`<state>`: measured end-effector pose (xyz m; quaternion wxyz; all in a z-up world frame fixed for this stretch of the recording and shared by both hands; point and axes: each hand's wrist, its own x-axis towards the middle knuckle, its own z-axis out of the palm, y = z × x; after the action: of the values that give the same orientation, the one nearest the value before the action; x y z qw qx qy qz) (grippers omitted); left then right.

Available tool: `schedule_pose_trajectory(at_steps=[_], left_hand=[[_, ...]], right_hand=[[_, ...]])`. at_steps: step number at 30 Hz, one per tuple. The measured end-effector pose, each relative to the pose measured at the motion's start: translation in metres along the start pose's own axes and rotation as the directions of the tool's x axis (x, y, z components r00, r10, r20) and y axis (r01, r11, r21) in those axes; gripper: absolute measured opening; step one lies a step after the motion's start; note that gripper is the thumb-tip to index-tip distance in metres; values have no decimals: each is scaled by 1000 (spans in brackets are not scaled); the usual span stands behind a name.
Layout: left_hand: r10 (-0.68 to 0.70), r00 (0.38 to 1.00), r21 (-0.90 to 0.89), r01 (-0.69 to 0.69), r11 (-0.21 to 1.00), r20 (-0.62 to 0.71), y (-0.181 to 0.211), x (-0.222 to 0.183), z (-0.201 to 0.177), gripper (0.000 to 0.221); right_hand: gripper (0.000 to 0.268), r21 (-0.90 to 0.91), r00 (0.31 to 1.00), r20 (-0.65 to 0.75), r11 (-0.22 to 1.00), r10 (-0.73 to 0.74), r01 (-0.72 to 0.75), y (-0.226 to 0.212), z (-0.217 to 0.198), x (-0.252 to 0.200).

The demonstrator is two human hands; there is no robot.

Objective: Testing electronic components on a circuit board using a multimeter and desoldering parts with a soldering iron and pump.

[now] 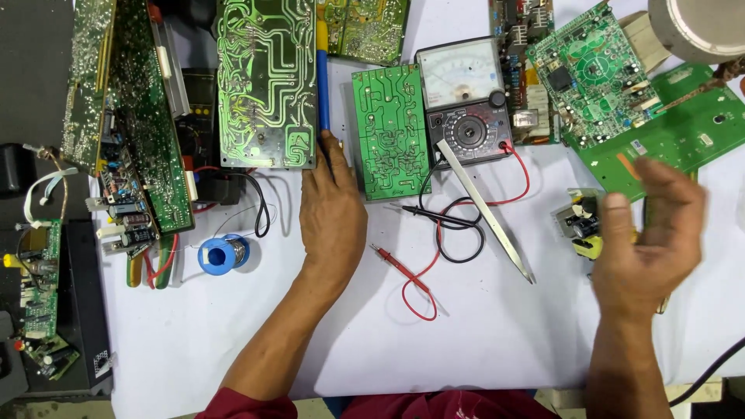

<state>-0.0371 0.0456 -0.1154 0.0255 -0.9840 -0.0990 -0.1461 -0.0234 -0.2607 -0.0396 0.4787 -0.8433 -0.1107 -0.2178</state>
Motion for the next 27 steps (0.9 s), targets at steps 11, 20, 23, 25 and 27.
schedule_pose_trajectory(at_steps=[11, 20, 23, 25, 27], left_hand=[[433, 900, -415, -415, 810, -57, 22, -48, -78, 25], [729, 657, -332, -655, 679, 193, 6, -65, -79, 29], [729, 674, -308, -672, 674, 125, 1, -62, -73, 11], [722, 685, -291, -673, 680, 103, -2, -59, -71, 3], [681, 701, -272, -627, 730, 210, -3, -55, -69, 37]], right_hand=[[15, -210, 732, 448, 736, -513, 644, -31, 83, -10], [16, -201, 731, 593, 817, -337, 540, -25, 63, 3], [26, -167, 802, 572, 932, -174, 322, -18, 35, 22], [33, -196, 831, 551, 957, -71, 212, -19, 22, 33], [30, -18, 950, 305, 997, -68, 77, -28, 14, 42]])
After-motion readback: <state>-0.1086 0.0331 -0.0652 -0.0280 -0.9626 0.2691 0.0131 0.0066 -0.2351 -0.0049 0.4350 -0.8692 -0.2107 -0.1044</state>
